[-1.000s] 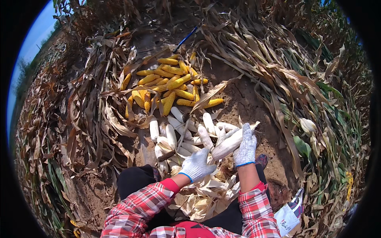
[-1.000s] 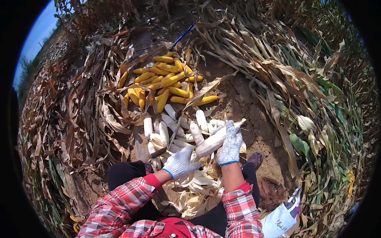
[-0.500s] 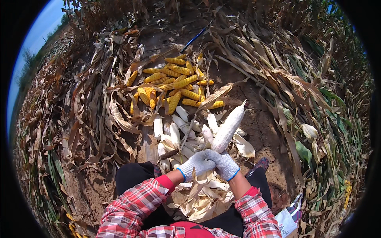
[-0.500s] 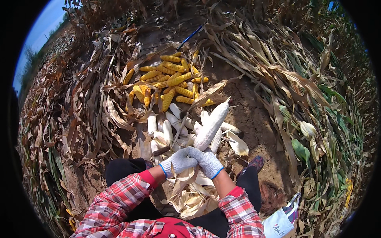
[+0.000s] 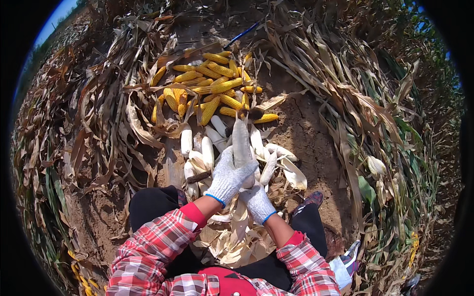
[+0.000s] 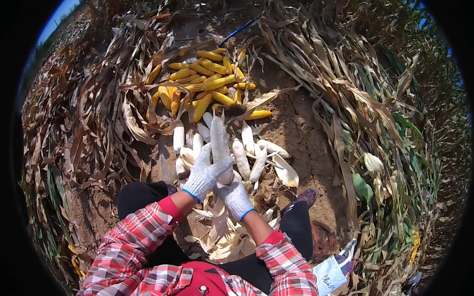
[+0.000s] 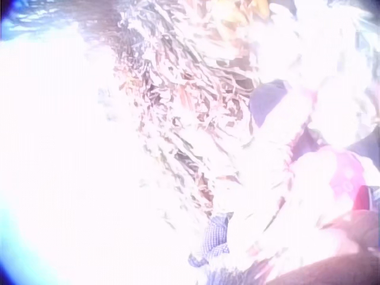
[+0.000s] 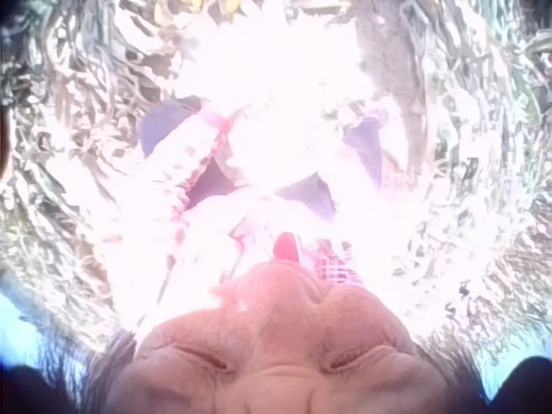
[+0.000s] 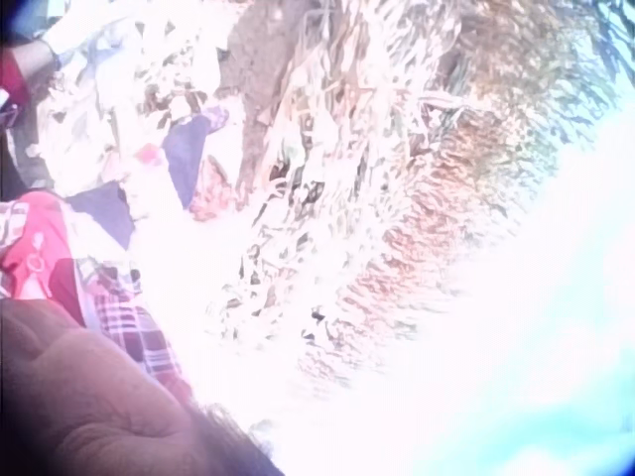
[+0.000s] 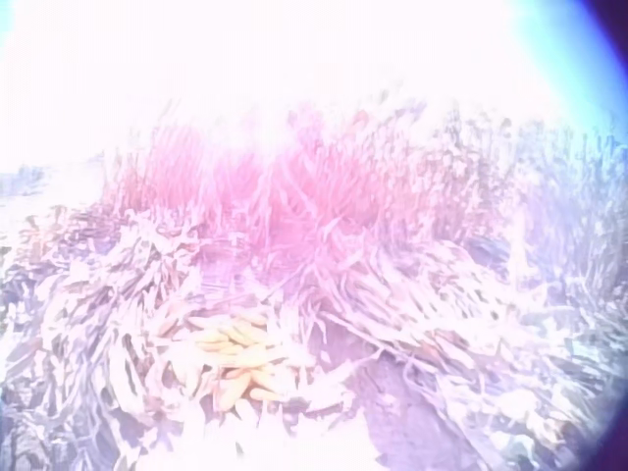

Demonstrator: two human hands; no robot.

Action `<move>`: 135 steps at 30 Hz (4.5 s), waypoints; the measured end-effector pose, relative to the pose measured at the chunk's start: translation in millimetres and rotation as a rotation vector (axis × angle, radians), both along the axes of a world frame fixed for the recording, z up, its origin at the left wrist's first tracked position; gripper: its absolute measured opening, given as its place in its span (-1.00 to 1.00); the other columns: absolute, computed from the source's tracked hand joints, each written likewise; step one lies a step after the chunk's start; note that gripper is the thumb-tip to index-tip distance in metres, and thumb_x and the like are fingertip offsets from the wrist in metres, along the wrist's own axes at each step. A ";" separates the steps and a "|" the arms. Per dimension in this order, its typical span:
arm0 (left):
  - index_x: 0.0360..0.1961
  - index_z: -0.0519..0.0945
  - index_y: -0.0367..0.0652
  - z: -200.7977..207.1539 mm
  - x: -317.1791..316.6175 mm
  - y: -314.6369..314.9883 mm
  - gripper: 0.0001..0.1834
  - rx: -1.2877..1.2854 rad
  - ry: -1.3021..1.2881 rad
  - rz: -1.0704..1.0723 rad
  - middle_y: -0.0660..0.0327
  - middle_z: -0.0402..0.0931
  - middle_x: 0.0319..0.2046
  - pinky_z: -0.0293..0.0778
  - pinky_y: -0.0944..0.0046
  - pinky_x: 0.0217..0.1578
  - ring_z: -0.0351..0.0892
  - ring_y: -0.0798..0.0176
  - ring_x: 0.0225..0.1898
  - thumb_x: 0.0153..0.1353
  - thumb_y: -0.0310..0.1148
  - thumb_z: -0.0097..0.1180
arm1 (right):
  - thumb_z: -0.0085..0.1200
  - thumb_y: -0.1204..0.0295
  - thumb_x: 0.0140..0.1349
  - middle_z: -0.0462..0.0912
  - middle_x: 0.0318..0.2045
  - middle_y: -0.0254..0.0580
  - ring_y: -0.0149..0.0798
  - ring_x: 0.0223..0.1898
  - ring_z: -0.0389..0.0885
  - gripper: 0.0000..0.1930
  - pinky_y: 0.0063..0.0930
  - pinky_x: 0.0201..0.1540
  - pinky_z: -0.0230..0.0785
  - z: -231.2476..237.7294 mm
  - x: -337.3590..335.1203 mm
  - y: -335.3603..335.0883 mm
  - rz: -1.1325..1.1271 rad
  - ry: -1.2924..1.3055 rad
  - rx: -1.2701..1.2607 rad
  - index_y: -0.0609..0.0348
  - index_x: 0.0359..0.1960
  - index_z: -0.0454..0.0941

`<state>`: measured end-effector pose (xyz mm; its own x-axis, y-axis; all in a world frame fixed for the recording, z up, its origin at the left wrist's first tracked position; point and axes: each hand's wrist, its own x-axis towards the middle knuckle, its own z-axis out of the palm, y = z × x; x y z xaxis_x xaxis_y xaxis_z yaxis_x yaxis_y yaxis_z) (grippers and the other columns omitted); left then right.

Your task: The person sits in a cornfield and shucks corn cobs by hand, removing the husks and placing the shucked cobs into a pile. The person handles multiple cobs one at a time, separating husks from kernels.

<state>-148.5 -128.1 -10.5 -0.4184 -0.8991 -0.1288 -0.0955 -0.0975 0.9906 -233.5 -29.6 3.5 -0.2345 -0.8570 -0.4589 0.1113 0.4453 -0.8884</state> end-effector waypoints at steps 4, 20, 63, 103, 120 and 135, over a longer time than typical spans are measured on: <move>0.04 0.47 -0.29 20.3 4.6 6.5 -0.35 0.085 -0.057 0.071 -0.04 0.53 -0.08 0.43 0.13 0.04 0.54 0.02 -0.03 -0.03 -0.14 0.37 | 0.18 0.24 0.14 0.71 -0.30 0.04 -0.19 -0.24 0.67 -0.59 -0.27 -0.15 0.49 2.1 20.3 -1.6 -0.003 0.260 0.116 0.40 -0.15 0.57; 0.08 0.45 -0.31 4.4 56.6 29.4 -0.44 0.408 -0.201 -0.388 0.14 0.56 -0.12 0.50 0.23 -0.07 0.55 0.28 -0.12 0.06 -0.34 0.31 | -0.05 0.24 0.20 0.63 -0.37 0.21 0.20 -0.28 0.62 -0.70 0.00 -0.18 0.47 -19.0 57.3 66.3 0.592 0.581 -0.088 0.25 -0.30 0.57; 0.03 0.45 -0.19 20.9 76.1 19.0 -0.54 0.782 0.276 -0.339 0.11 0.57 -0.25 0.63 0.20 -0.34 0.63 0.21 -0.35 0.37 -0.01 0.06 | 0.20 -0.15 0.10 0.58 -0.03 0.02 0.12 0.01 0.56 -0.34 -0.08 0.05 0.43 -51.8 -3.4 111.3 1.073 0.876 0.014 0.12 0.04 0.52; 0.10 0.44 -0.28 21.6 63.5 43.7 -0.26 0.051 -0.317 -0.729 0.00 0.59 -0.11 0.51 0.21 -0.07 0.61 0.17 -0.10 -0.03 -0.08 0.43 | 0.15 0.34 0.29 0.66 -0.46 -0.37 -0.51 -0.47 0.51 -0.80 -0.58 -0.37 0.36 11.8 -50.4 51.1 -0.573 -0.025 -0.122 0.23 -0.27 0.68; -0.01 0.50 -0.30 9.7 79.6 34.5 -0.36 0.069 -0.565 -0.733 0.00 0.60 -0.23 0.50 0.16 -0.11 0.60 0.12 -0.17 -0.01 -0.09 0.38 | 0.22 0.05 0.20 0.65 -0.06 0.01 -0.10 0.00 0.58 -0.44 -0.32 0.11 0.36 23.7 -255.8 251.8 -0.454 1.049 0.366 0.37 -0.03 0.57; 0.14 0.41 -0.26 -6.3 73.5 36.0 -0.50 0.417 -0.060 -0.538 0.28 0.53 -0.22 0.46 0.47 -0.32 0.51 0.48 -0.31 0.37 -0.09 0.07 | 0.22 0.24 0.20 0.69 -0.11 0.02 -0.06 -0.07 0.65 -0.65 -0.31 0.03 0.44 47.3 -264.6 296.8 -0.430 1.234 0.372 0.22 -0.09 0.63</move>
<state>-75.0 -92.1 -16.8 -0.7744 -0.4385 -0.4561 -0.2910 -0.3933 0.8722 -498.1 267.3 50.8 -0.8726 -0.4852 0.0563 -0.4729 0.8106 -0.3454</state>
